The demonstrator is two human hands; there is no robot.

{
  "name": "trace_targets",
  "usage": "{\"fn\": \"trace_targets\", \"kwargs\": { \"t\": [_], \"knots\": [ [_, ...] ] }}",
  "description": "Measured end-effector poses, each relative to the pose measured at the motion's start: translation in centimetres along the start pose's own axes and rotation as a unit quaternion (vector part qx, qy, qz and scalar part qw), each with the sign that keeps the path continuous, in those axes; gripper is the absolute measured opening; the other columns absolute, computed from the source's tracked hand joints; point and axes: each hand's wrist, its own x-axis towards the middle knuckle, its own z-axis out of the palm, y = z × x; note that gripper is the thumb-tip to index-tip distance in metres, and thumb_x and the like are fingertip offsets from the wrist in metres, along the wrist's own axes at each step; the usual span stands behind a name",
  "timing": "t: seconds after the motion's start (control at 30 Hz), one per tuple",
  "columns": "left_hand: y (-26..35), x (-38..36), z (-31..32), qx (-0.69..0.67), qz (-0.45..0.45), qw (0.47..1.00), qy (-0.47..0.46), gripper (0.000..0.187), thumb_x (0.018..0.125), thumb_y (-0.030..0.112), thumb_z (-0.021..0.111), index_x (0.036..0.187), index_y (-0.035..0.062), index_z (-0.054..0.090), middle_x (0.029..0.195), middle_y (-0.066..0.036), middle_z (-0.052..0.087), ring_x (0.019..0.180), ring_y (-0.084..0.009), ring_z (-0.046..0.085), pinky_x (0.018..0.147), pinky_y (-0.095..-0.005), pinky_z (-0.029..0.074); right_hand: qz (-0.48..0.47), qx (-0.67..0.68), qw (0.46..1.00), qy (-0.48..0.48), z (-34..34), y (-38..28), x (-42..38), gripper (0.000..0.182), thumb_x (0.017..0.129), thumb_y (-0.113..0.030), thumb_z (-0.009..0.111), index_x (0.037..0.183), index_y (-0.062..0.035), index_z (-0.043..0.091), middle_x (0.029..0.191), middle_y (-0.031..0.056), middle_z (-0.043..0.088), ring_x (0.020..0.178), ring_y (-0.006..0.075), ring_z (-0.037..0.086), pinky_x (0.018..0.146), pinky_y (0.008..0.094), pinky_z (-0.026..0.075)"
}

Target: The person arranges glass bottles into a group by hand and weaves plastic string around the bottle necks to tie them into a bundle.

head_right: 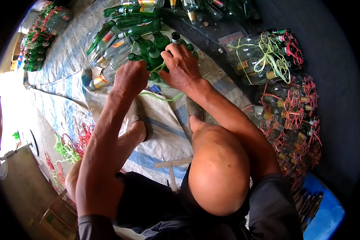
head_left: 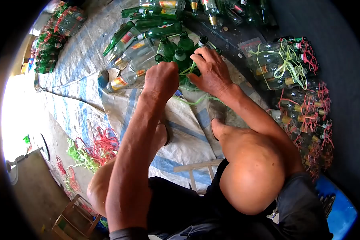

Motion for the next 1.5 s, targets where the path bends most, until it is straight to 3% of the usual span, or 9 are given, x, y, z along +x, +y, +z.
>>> {"fn": "trace_targets", "kwargs": {
  "t": [0.1, 0.37, 0.5, 0.63, 0.93, 1.03, 1.13, 1.17, 1.5],
  "knots": [
    [-0.3, 1.1, -1.1, 0.053, 0.075, 0.995, -0.031, 0.012, 0.091, 0.012, 0.07, 0.093, 0.0005, 0.074, 0.084, -0.023, 0.075, 0.084, -0.0412, 0.077, 0.074, -0.0515, 0.062, -0.011, 0.007, 1.0, 0.027, 0.4, 0.0, 0.0, 0.044, 0.071, -0.017, 0.087, 0.109, -0.0044, 0.067, 0.117, 0.0108, 0.059, 0.106, 0.0345, 0.059, 0.091, 0.0468, 0.052],
    [-1.6, 4.5, -2.6, 0.068, 0.232, 0.968, -0.066, 0.014, 0.089, 0.012, 0.073, 0.084, -0.0001, 0.077, 0.085, -0.022, 0.074, 0.084, -0.0399, 0.076, 0.075, -0.0483, 0.063, -0.004, -0.003, 1.0, 0.029, 0.6, -0.2, -0.1, 0.039, 0.071, -0.014, 0.086, 0.102, -0.0053, 0.064, 0.116, 0.0113, 0.057, 0.106, 0.0351, 0.058, 0.092, 0.0452, 0.053],
    [-2.2, 6.2, -2.4, 0.072, 0.258, 0.96, -0.084, 0.012, 0.088, 0.011, 0.072, 0.083, 0.0013, 0.077, 0.086, -0.02, 0.075, 0.086, -0.039, 0.076, 0.078, -0.0486, 0.062, 0.003, 0.001, 1.0, 0.027, 0.4, -0.3, 0.0, 0.042, 0.069, -0.012, 0.088, 0.103, -0.0054, 0.064, 0.117, 0.0109, 0.057, 0.105, 0.0353, 0.057, 0.092, 0.0447, 0.053],
    [-2.9, 7.3, -2.6, -0.012, 0.208, 0.97, -0.122, 0.014, 0.089, 0.01, 0.067, 0.084, 0.0023, 0.078, 0.085, -0.02, 0.075, 0.087, -0.0384, 0.076, 0.08, -0.0481, 0.061, 0.01, 0.02, 1.0, 0.014, 0.4, -0.4, -0.2, 0.048, 0.068, -0.011, 0.09, 0.109, -0.0044, 0.066, 0.12, 0.0106, 0.057, 0.105, 0.0354, 0.057, 0.094, 0.0448, 0.052],
    [-4.2, 8.6, -2.7, -0.108, 0.106, 0.971, -0.187, 0.02, 0.089, 0.019, 0.071, 0.09, 0.0008, 0.079, 0.081, -0.02, 0.074, 0.077, -0.0327, 0.075, 0.075, -0.0451, 0.059, 0.026, 0.033, 0.999, -0.003, 0.0, -0.7, 0.2, 0.051, 0.07, -0.01, 0.088, 0.117, -0.0013, 0.068, 0.125, 0.0108, 0.059, 0.11, 0.0352, 0.058, 0.096, 0.0441, 0.053],
    [-4.4, 8.3, -2.3, -0.11, 0.088, 0.972, -0.188, 0.016, 0.087, 0.015, 0.07, 0.092, 0.0053, 0.082, 0.093, -0.022, 0.077, 0.093, -0.0388, 0.077, 0.085, -0.0497, 0.061, 0.032, 0.035, 0.999, -0.003, 0.2, -0.7, 0.2, 0.05, 0.071, -0.011, 0.087, 0.117, -0.0007, 0.068, 0.126, 0.0112, 0.059, 0.11, 0.0352, 0.057, 0.096, 0.0439, 0.052],
    [-5.0, 7.7, -1.5, -0.121, 0.102, 0.977, -0.142, 0.015, 0.087, 0.016, 0.071, 0.09, 0.0062, 0.082, 0.09, -0.02, 0.077, 0.09, -0.0384, 0.077, 0.083, -0.0498, 0.061, 0.04, 0.039, 0.998, -0.01, 0.3, -0.6, 0.1, 0.049, 0.072, -0.012, 0.086, 0.117, -0.0003, 0.069, 0.127, 0.0116, 0.059, 0.111, 0.0351, 0.057, 0.097, 0.0437, 0.052],
    [-5.7, 7.1, -0.2, -0.144, 0.144, 0.976, -0.07, 0.014, 0.09, 0.016, 0.071, 0.086, 0.0071, 0.081, 0.078, -0.016, 0.074, 0.073, -0.0362, 0.074, 0.071, -0.047, 0.058, 0.039, 0.041, 0.998, -0.011, 0.3, -0.5, 0.1, 0.049, 0.073, -0.012, 0.086, 0.118, -0.0002, 0.069, 0.128, 0.0115, 0.059, 0.112, 0.0351, 0.057, 0.097, 0.0436, 0.052],
    [-4.7, 3.4, 1.0, -0.155, 0.01, 0.988, 0.014, 0.015, 0.096, 0.02, 0.072, 0.094, 0.0059, 0.078, 0.081, -0.018, 0.073, 0.077, -0.0406, 0.073, 0.071, -0.0486, 0.057, 0.04, 0.052, 0.998, -0.02, 0.5, -0.2, 0.0, 0.052, 0.073, -0.012, 0.087, 0.12, 0.001, 0.069, 0.132, 0.0114, 0.059, 0.113, 0.0343, 0.057, 0.098, 0.0435, 0.051]
  ]
}}
